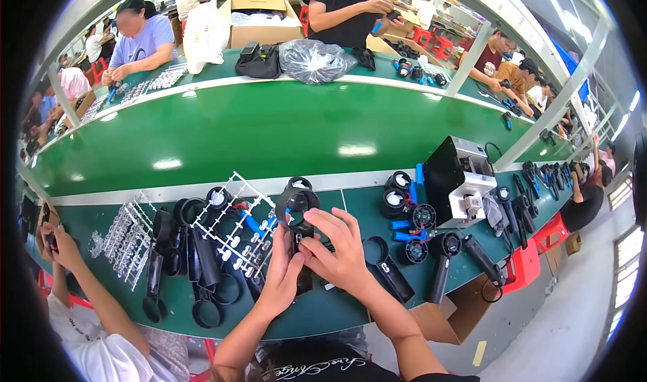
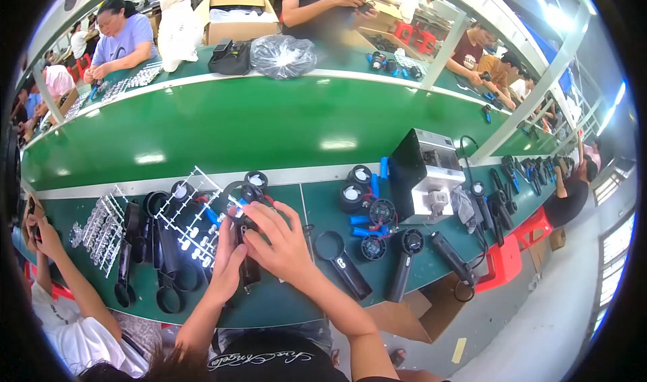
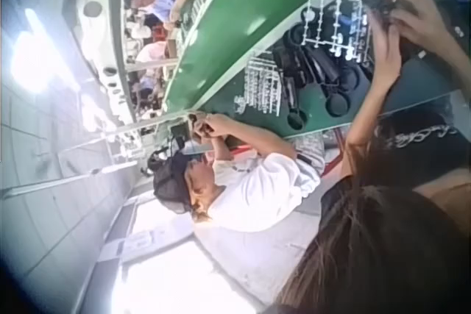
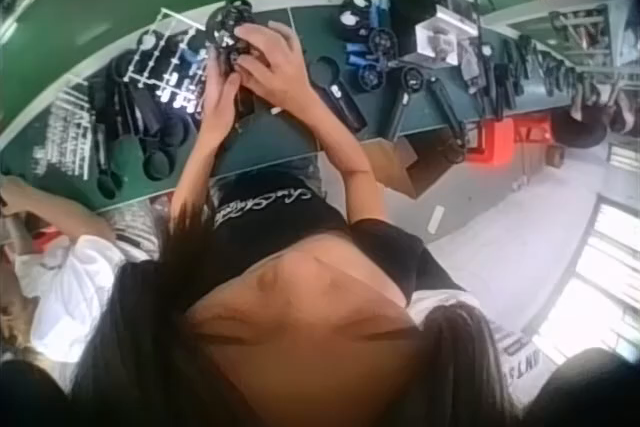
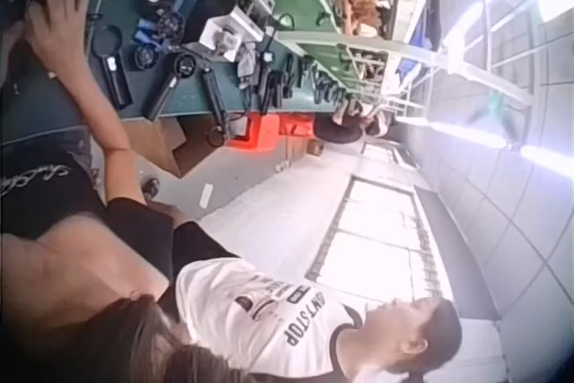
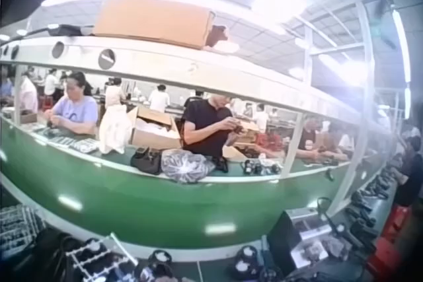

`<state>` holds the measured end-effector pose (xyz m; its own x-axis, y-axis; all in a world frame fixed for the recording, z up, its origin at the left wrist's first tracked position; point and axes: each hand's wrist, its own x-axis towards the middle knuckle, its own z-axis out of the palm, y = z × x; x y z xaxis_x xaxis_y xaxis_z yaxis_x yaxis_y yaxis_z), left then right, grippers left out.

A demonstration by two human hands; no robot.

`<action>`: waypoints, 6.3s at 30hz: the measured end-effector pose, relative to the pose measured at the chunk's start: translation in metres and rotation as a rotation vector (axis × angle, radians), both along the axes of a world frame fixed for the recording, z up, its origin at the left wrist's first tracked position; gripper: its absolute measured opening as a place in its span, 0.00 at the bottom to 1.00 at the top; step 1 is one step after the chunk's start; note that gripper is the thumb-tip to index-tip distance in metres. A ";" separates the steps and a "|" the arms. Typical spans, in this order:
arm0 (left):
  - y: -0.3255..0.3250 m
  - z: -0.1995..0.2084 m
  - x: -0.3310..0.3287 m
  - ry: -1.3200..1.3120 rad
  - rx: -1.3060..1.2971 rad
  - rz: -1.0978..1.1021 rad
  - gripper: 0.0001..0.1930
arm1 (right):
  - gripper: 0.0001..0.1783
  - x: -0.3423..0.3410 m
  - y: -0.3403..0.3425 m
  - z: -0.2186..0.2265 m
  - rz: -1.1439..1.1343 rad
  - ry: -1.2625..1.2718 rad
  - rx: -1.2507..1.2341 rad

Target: The person assembles a handheld device by combining a plastic housing, a lens unit, a circuit board, and wires, then secures the components with screws using a precision screwdriver.

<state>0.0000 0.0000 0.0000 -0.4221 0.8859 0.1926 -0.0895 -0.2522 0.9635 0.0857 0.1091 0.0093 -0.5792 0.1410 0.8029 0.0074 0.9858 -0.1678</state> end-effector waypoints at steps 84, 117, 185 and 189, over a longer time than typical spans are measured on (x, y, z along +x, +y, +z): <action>-0.052 0.028 -0.002 -0.305 0.063 0.001 0.14 | 0.51 0.042 -0.069 0.089 1.041 -0.278 -1.697; -0.083 0.032 0.009 -0.217 -0.156 -0.372 0.13 | 0.32 0.031 -0.011 0.078 0.762 -0.308 -0.465; -0.025 -0.005 0.013 -0.435 -0.068 0.059 0.13 | 0.18 0.042 -0.046 0.038 0.432 -0.164 -1.569; -0.025 -0.003 0.013 -0.446 -0.047 0.070 0.14 | 0.16 0.044 -0.046 0.039 0.457 -0.204 -1.552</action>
<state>0.0132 -0.0253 -0.0034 -0.5141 0.8555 -0.0613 -0.4828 -0.2295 0.8451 0.1299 0.0631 0.0482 -0.8704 0.4916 -0.0291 -0.0764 -0.1933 -0.9782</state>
